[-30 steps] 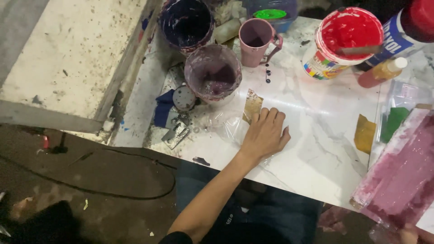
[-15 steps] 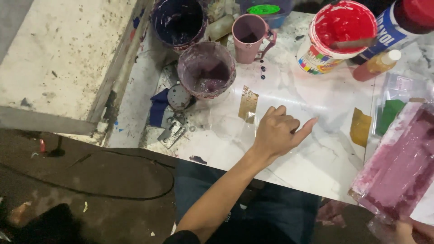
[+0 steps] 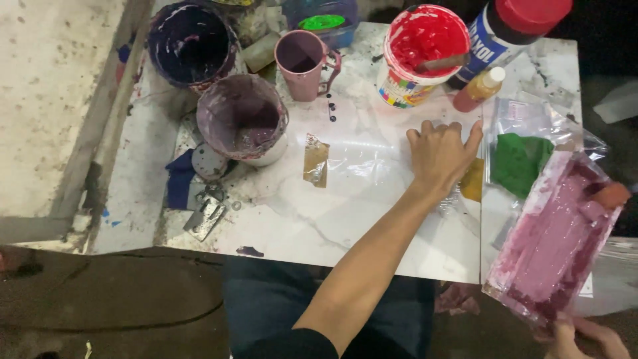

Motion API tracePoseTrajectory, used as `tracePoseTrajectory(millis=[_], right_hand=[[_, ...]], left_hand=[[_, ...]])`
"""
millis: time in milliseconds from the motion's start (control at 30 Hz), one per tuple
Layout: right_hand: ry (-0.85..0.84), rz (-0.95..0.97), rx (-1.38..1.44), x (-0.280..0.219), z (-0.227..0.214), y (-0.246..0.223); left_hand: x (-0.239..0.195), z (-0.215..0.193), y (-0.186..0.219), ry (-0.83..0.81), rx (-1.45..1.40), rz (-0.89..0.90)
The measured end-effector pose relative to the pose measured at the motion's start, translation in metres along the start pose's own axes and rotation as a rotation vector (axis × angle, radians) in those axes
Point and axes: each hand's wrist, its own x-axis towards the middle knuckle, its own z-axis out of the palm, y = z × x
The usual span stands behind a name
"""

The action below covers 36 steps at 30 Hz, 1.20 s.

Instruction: Applying ink to small plastic strips using a sponge applicator and then placing them into individual plastic bags.

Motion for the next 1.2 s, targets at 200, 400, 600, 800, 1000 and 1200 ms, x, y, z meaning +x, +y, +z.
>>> tracePoseTrajectory(millis=[200, 400, 600, 800, 1000, 1200], right_hand=[[0.005, 0.155, 0.064, 0.04, -0.01, -0.012], [0.128, 0.129, 0.14, 0.006, -0.03, -0.12], [0.115, 0.182, 0.284, 0.007, -0.03, -0.124], [0.132, 0.19, 0.397, 0.007, -0.024, -0.112], [0.127, 0.183, 0.248, 0.007, -0.031, -0.122], [0.14, 0.221, 0.212, 0.007, -0.023, -0.117]], left_hand=[[-0.002, -0.045, -0.036, 0.012, -0.326, 0.277], [-0.031, -0.042, -0.08, -0.336, 0.025, 0.65], [-0.04, -0.033, -0.06, -0.326, 0.119, 0.535], [-0.037, -0.02, -0.055, -0.295, 0.094, 0.487], [-0.043, -0.023, -0.044, -0.226, 0.126, 0.508], [-0.075, -0.007, -0.052, -0.322, 0.196, 0.65]])
